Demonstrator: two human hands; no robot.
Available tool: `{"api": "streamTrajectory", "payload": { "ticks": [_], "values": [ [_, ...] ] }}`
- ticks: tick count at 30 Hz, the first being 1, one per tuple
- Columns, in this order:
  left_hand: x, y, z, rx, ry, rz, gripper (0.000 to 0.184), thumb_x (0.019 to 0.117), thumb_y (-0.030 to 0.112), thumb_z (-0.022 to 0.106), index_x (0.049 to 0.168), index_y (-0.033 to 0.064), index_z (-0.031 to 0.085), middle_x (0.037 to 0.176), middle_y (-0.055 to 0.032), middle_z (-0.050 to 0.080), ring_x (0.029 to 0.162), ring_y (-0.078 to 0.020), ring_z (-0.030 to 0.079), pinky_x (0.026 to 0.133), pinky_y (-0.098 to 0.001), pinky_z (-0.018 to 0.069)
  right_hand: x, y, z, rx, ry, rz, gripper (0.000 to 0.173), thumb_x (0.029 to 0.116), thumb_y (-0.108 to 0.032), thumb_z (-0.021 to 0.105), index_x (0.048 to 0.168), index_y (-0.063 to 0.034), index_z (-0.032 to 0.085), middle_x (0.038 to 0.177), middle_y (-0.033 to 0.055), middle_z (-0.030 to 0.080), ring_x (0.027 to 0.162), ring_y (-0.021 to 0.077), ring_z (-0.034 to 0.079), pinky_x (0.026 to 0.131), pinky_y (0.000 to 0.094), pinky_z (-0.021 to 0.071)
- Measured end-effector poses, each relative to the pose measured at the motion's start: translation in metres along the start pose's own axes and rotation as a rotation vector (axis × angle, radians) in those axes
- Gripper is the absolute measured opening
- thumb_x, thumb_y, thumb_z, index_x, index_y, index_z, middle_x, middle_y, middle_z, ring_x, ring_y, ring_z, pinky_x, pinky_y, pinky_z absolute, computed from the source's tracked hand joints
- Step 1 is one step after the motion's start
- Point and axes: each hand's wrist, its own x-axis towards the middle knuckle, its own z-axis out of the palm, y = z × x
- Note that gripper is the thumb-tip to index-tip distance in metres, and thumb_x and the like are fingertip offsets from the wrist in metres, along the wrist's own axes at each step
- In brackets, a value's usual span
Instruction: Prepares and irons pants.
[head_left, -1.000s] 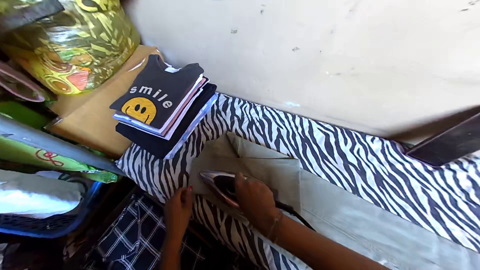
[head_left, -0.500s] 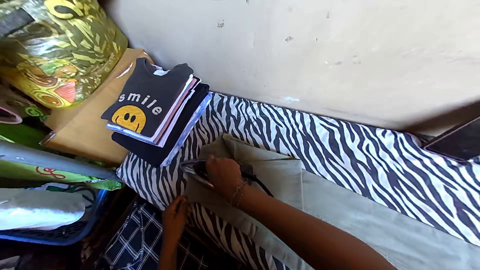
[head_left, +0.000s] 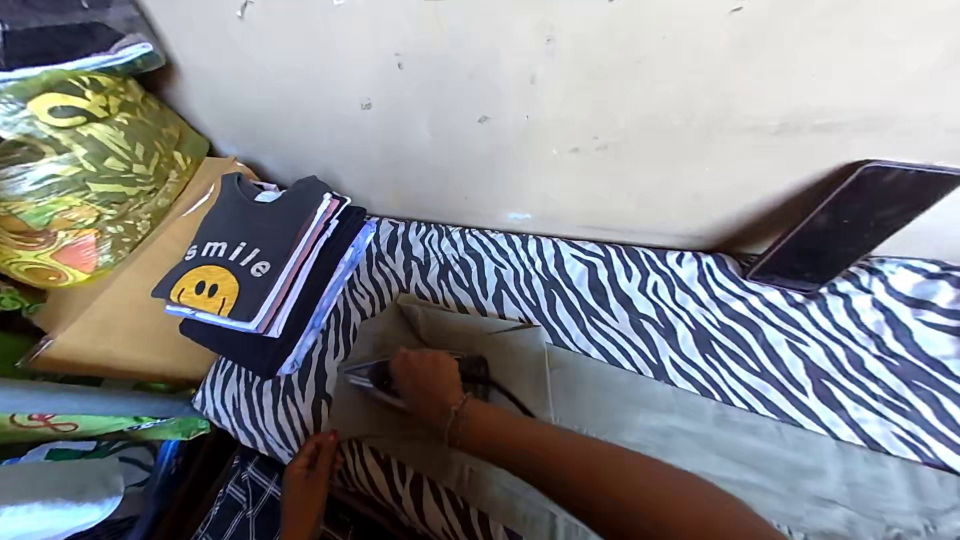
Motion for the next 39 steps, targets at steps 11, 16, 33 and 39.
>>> {"api": "streamTrajectory", "payload": {
  "ticks": [11,16,33,39],
  "values": [
    [-0.001,-0.001,-0.008,0.045,-0.086,-0.013,0.014,0.0985,0.012,0.051,0.097,0.0044,0.062,0.071,0.0139,0.062,0.064,0.0049,0.062,0.064,-0.0160,0.0550,-0.037,0.086,-0.014,-0.283,0.013,0.068,0.026,0.0985,-0.001,0.055,0.124,0.0012,0.060,0.104,0.0280,0.069,0.100,0.0497,0.068,0.076,0.0618,0.0529],
    [0.022,0.027,-0.021,0.455,-0.079,0.049,0.029,0.1039,0.022,0.052,0.102,-0.0022,0.068,0.074,-0.0039,0.068,0.063,-0.0120,0.068,0.062,-0.0330,0.0592,0.010,0.059,-0.031,-0.285,0.004,-0.055,0.030,0.1029,0.003,0.043,0.130,0.0030,0.056,0.113,0.0273,0.066,0.107,0.0462,0.066,0.082,0.0584,0.0529],
    [0.100,0.120,0.004,0.687,-0.701,0.602,0.023,0.0948,0.015,0.067,0.104,-0.0064,0.069,0.096,-0.0241,0.070,0.091,-0.0375,0.068,0.083,-0.0588,0.0527,-0.133,0.108,0.011,-0.156,-0.013,0.167,0.029,0.0956,-0.013,0.065,0.122,-0.0017,0.065,0.107,0.0286,0.069,0.101,0.0511,0.066,0.079,0.0658,0.0515],
    [-0.017,0.158,-0.091,0.425,-0.701,0.386,0.036,0.0890,0.017,0.070,0.123,0.0078,0.061,0.086,0.0077,0.071,0.068,0.0042,0.063,0.064,-0.0187,0.0544,-0.217,0.204,0.010,-0.170,0.502,0.431,0.030,0.0888,-0.027,0.075,0.099,0.0001,0.067,0.076,0.0293,0.066,0.074,0.0558,0.066,0.058,0.0688,0.0477]
  ]
}}
